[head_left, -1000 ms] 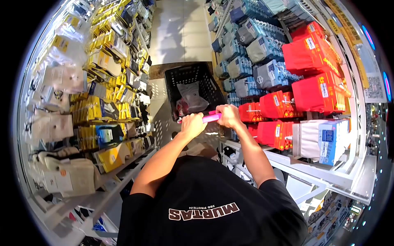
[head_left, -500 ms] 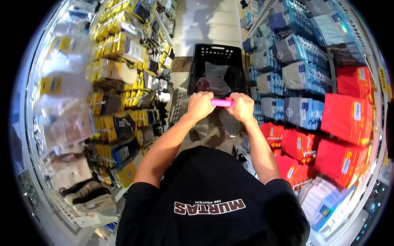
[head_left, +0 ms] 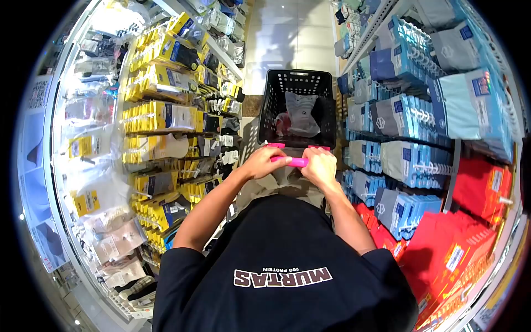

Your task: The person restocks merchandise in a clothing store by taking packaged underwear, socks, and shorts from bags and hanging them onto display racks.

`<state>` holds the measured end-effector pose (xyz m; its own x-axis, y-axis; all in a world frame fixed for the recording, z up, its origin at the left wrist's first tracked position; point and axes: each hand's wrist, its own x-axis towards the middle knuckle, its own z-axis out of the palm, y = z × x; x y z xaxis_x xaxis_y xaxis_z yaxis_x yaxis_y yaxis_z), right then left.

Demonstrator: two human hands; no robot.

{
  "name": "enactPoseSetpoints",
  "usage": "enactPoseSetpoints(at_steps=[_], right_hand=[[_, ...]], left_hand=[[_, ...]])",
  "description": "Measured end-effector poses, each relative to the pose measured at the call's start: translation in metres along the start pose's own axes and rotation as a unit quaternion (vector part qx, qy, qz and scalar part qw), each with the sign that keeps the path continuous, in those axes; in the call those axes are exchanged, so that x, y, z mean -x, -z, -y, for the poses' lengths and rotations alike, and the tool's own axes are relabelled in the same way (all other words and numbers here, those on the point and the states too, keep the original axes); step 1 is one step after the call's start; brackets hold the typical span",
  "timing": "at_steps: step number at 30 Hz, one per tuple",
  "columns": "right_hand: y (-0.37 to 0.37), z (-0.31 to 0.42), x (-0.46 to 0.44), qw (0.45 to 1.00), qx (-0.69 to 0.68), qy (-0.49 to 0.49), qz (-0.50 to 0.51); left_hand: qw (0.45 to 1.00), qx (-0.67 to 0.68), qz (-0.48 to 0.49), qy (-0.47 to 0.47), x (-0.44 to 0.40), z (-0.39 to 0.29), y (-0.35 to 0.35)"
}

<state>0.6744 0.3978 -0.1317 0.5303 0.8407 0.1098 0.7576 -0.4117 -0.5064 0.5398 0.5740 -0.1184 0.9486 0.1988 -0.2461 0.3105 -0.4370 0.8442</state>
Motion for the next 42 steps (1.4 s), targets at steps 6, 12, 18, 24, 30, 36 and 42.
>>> enactPoseSetpoints(at_steps=[6,12,18,24,30,36,42], right_hand=[[0.006,-0.013,-0.04,1.0,0.005,0.005,0.005],[0.013,-0.027,-0.069,0.998,0.009,0.017,0.067],[0.012,-0.03,-0.093,0.993,0.018,-0.018,0.115],[0.005,-0.035,-0.103,0.98,0.063,-0.054,0.181],[0.005,-0.038,-0.109,0.971,0.061,-0.074,0.218],[0.007,-0.036,-0.111,0.958,0.061,-0.127,0.251],[0.006,-0.034,-0.12,0.956,0.067,-0.143,0.247]], left_hand=[[0.935,0.3,0.028,0.187,-0.071,0.036,0.027],[0.976,0.041,0.023,0.214,-0.172,0.17,0.003],[0.934,-0.119,0.158,0.297,-0.287,0.315,-0.026],[0.862,-0.109,0.141,0.475,-0.37,0.409,-0.066],[0.803,-0.108,0.191,0.553,-0.394,0.491,-0.105],[0.823,-0.139,0.21,0.51,-0.413,0.508,-0.112],[0.883,-0.133,0.035,0.45,-0.412,0.504,-0.118]])
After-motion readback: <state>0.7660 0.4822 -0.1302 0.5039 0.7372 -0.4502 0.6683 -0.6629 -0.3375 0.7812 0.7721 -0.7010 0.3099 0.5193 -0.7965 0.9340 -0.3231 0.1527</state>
